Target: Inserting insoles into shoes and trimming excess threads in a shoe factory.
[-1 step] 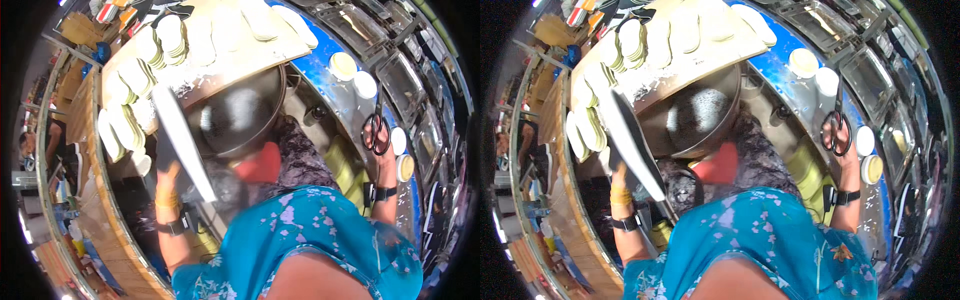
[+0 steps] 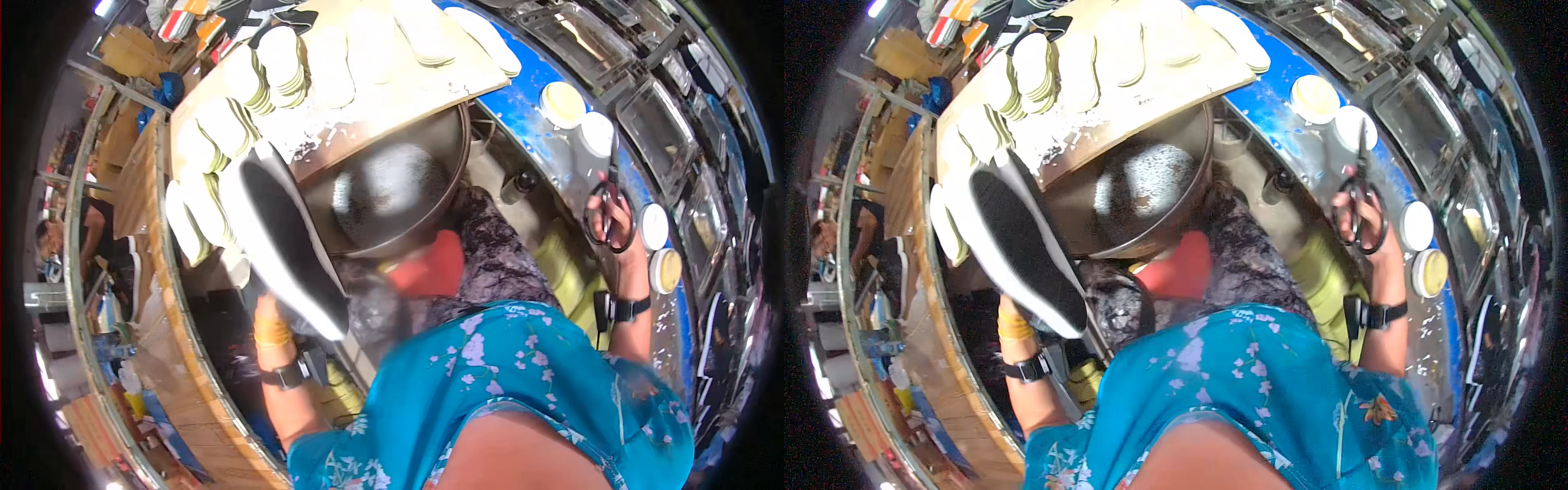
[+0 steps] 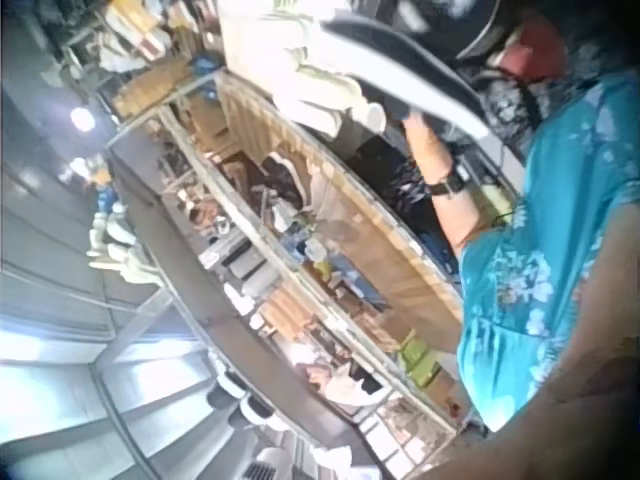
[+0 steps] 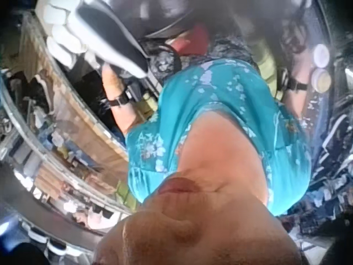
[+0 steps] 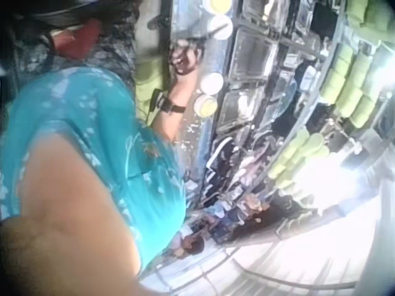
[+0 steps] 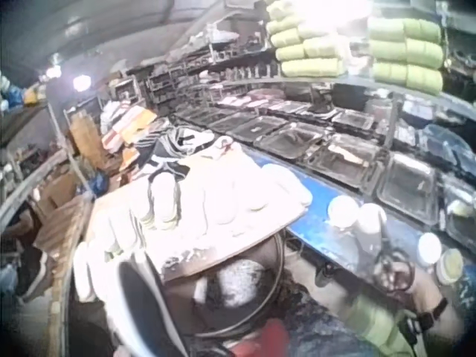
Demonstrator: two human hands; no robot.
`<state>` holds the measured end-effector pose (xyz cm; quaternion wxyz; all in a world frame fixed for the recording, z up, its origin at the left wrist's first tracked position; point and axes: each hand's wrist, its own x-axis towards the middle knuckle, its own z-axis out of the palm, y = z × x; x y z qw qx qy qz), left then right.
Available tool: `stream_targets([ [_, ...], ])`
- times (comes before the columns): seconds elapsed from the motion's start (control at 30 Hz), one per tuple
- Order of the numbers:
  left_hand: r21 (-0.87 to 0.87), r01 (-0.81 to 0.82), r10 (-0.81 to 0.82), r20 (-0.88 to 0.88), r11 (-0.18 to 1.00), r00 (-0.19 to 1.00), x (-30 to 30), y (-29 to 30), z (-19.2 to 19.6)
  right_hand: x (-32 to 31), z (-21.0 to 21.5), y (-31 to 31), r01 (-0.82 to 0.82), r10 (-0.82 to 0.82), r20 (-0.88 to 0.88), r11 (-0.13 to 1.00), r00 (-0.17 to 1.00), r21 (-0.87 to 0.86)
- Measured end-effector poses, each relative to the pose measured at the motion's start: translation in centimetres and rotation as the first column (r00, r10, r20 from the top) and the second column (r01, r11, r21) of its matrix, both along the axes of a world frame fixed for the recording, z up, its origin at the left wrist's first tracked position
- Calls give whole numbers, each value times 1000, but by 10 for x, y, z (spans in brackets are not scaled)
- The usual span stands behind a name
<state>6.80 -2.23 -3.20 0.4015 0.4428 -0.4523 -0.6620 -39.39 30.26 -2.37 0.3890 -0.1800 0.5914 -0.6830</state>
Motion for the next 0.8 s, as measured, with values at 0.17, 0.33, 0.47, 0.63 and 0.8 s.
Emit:
stream_targets([
  [0.17,215,122,-43,-341,969,939,57,58,16,79,22,-139,-619,620,69,784,781,-38],
  [0.33,259,243,-122,-409,935,905,71,81,21,179,35,-222,-631,532,-693,763,487,143],
  [0.47,282,294,-154,-429,913,890,75,89,19,204,50,-235,-554,433,-783,821,447,137],
  [0.63,300,350,-184,-467,887,865,61,83,12,207,46,-239,-552,449,-776,819,444,158],
  [0.8,313,423,-230,-501,850,834,43,69,6,202,46,-229,-579,561,-652,785,511,222],
])
